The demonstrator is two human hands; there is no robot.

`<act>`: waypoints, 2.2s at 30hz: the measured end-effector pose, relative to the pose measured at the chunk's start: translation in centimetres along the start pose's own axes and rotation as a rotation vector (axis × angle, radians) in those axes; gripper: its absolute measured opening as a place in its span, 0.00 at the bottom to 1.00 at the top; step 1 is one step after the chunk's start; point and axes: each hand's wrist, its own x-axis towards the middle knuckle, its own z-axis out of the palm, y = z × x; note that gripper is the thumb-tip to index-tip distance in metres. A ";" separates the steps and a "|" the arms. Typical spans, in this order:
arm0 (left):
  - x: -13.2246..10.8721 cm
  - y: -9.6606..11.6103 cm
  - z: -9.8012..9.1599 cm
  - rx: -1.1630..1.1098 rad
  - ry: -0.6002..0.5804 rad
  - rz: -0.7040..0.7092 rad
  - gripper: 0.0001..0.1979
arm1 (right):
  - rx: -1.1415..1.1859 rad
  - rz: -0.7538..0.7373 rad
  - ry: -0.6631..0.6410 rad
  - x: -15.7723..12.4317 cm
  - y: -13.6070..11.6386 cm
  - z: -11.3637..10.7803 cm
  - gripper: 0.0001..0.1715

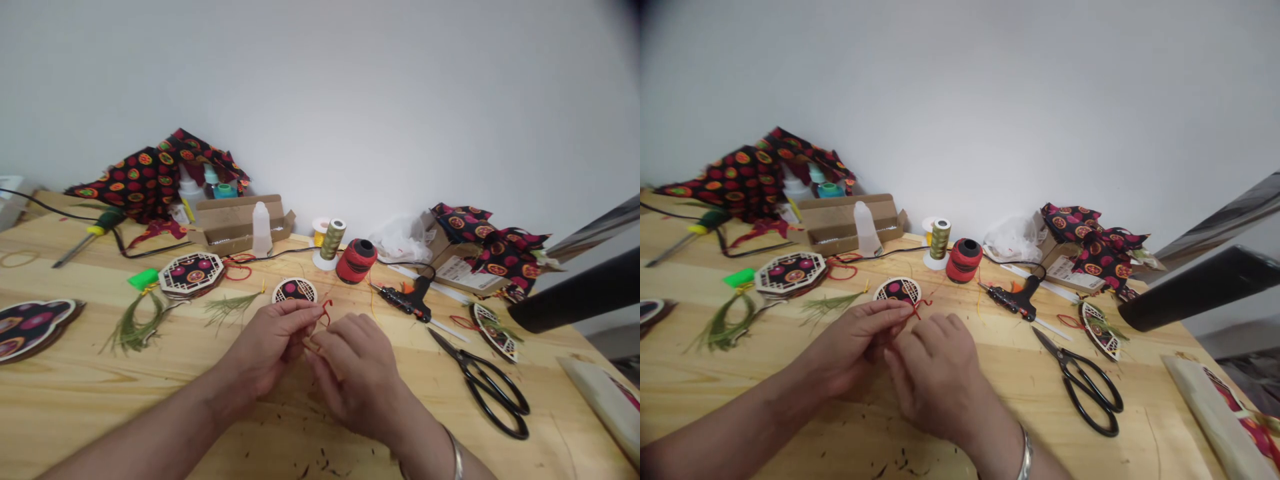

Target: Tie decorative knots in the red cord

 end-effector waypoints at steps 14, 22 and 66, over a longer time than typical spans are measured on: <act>-0.5 -0.2 0.5 0.270 -0.031 -0.008 0.09 | 1.156 1.030 0.186 1.3 1.8 0.6 0.08; -0.4 -0.3 0.5 0.361 -0.046 0.022 0.11 | 1.310 1.013 0.137 1.4 1.4 0.5 0.12; -0.7 -0.4 0.7 0.290 0.005 0.061 0.10 | 1.158 0.993 0.177 1.5 1.3 0.4 0.11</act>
